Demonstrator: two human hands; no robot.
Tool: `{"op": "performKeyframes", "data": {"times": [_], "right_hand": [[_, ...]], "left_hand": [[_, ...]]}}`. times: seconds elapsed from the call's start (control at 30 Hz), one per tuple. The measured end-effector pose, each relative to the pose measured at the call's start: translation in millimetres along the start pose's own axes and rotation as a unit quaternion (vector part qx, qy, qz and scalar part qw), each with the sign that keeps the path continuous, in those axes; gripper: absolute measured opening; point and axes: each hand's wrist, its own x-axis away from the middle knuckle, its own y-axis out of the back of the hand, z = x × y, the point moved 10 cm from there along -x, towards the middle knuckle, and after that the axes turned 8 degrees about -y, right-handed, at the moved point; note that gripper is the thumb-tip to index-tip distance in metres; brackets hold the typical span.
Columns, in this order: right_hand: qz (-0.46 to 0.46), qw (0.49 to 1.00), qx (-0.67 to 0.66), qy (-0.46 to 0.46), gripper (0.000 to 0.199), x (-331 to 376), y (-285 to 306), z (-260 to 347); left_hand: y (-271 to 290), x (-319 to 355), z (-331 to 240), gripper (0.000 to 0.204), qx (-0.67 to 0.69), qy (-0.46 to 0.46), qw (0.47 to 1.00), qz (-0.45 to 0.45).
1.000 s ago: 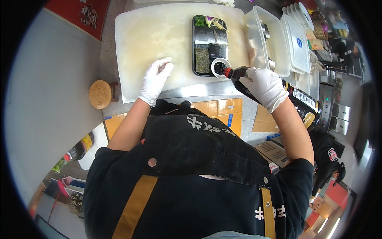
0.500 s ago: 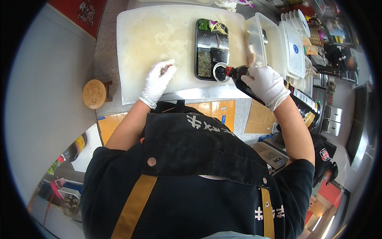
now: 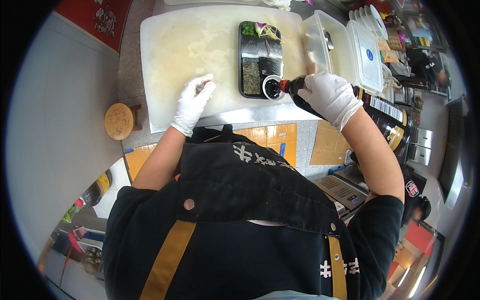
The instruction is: The person assembles a sushi bento by placing sliced fish into a black tray, adding shredded garnish, a small packet, and a purple flower. They then pour sauce into a small cup and place it in the tray. The person wipes a gold plate with a cloth and sets it aside. Finally, they handle raw seafood in a container.
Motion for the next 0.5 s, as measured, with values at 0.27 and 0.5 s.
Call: {"op": "performKeyframes", "data": {"times": [0.27,0.5], "right_hand": [[0.01,0.999,0.042,0.025,0.026,3,9,10],[-0.02,1.0,-0.018,-0.002,0.028,8,-4,-6]], "left_hand": [[3,1,0,0.032,0.007,-0.015,1.0,-0.011],[4,0,-1,0.032,0.007,-0.01,1.0,-0.005]]}}
